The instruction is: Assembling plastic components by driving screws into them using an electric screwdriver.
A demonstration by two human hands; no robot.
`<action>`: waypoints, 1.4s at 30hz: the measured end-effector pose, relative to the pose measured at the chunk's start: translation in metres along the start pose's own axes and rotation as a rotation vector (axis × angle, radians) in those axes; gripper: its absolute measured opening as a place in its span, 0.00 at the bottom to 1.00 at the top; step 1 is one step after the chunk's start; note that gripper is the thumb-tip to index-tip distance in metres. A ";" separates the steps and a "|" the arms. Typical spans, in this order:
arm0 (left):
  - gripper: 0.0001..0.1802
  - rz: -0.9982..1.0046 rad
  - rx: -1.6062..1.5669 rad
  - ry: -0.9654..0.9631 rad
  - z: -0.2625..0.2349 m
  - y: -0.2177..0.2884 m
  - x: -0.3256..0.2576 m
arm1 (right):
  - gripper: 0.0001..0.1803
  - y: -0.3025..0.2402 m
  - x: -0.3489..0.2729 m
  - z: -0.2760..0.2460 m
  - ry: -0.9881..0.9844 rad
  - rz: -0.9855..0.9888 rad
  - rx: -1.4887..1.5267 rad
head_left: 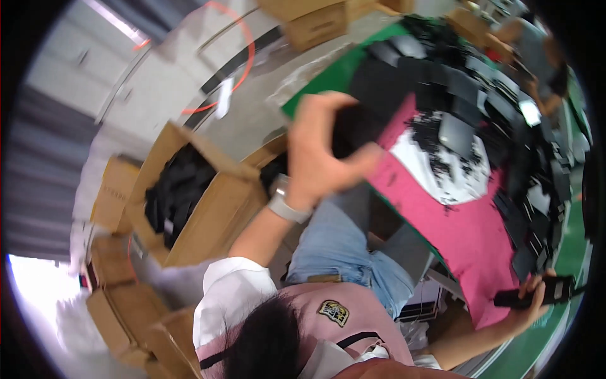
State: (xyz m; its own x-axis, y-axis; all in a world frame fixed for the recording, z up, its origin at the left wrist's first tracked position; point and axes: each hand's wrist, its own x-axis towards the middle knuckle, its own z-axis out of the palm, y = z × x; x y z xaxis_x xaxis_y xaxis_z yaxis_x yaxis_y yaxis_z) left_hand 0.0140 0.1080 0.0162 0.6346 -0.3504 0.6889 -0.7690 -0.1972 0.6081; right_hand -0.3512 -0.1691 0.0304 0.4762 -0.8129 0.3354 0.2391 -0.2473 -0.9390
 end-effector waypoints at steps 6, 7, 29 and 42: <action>0.27 -0.662 0.600 0.629 -0.233 -0.243 -0.123 | 0.22 0.011 0.016 0.039 -0.012 0.046 -0.128; 0.27 -0.881 0.432 0.649 -0.279 -0.278 -0.147 | 0.25 0.013 0.019 0.038 -0.017 0.057 -0.183; 0.15 0.291 -0.171 -0.443 0.084 -0.008 0.084 | 0.20 0.019 0.038 0.026 0.278 0.194 -0.165; 0.30 0.142 0.582 -0.456 0.185 0.053 0.085 | 0.13 0.013 0.039 0.043 0.212 0.172 -0.178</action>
State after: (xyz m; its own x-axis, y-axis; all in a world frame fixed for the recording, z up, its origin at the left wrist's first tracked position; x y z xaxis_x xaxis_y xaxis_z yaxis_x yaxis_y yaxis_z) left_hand 0.0133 -0.1014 0.0343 0.5283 -0.7284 0.4362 -0.8382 -0.5294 0.1311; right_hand -0.2935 -0.1814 0.0344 0.3051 -0.9380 0.1647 0.0102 -0.1697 -0.9854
